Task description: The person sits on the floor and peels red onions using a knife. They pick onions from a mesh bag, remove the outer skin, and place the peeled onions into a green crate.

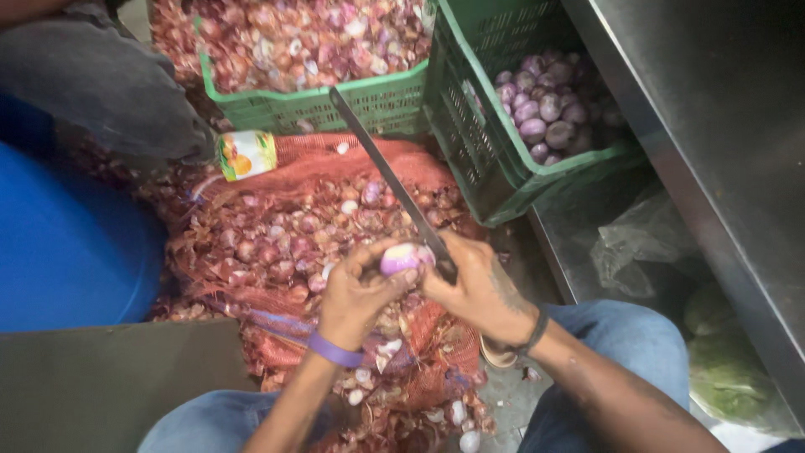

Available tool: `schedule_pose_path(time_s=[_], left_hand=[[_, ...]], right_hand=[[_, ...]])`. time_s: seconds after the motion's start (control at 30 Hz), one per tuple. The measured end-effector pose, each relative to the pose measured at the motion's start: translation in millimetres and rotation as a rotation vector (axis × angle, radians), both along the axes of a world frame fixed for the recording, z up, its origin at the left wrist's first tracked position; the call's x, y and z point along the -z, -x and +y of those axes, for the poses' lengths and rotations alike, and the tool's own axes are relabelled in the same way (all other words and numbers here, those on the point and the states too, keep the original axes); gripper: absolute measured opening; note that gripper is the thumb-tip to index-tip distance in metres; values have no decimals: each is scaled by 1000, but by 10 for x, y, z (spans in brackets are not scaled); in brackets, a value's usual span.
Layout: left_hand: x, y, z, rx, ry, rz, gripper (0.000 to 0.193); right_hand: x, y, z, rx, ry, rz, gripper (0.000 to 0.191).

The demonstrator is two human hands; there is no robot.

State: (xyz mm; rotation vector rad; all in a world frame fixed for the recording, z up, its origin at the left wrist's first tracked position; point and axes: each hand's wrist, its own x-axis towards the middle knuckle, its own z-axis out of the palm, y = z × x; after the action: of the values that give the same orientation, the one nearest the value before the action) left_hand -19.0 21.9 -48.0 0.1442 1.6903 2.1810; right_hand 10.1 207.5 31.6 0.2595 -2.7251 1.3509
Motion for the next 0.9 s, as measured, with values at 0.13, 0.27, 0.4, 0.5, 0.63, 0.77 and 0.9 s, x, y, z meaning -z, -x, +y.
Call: schedule_pose_path(time_s=[0.13,0.27,0.4,0.5,0.63,0.77,0.9], left_hand=[[-68,-42,-57,98,-101,38,52],[-115,-43,-42,70,-86,-21,49],[-112,-36,23,90,-76,-30,49],[-72,-51,41,80,-60,-24,49],[-5,-75,32,83,-102,-12,49],[44,-81,14,87,-54,19,49],[45,-65,12,126,-50,3,50]], right_hand=[[-23,-23,60,156,59,-197,24],[-35,-39,97,52,158,-305,31],[-24,-36,89,-57,33,-131,30],[4,-50,64,-41,-39,-110,33],[63,-95,18,-37,15,-93,33],[100,-138,-14,-13,-6,-82,33],[85,-134,-13,6,-55,-49,32]])
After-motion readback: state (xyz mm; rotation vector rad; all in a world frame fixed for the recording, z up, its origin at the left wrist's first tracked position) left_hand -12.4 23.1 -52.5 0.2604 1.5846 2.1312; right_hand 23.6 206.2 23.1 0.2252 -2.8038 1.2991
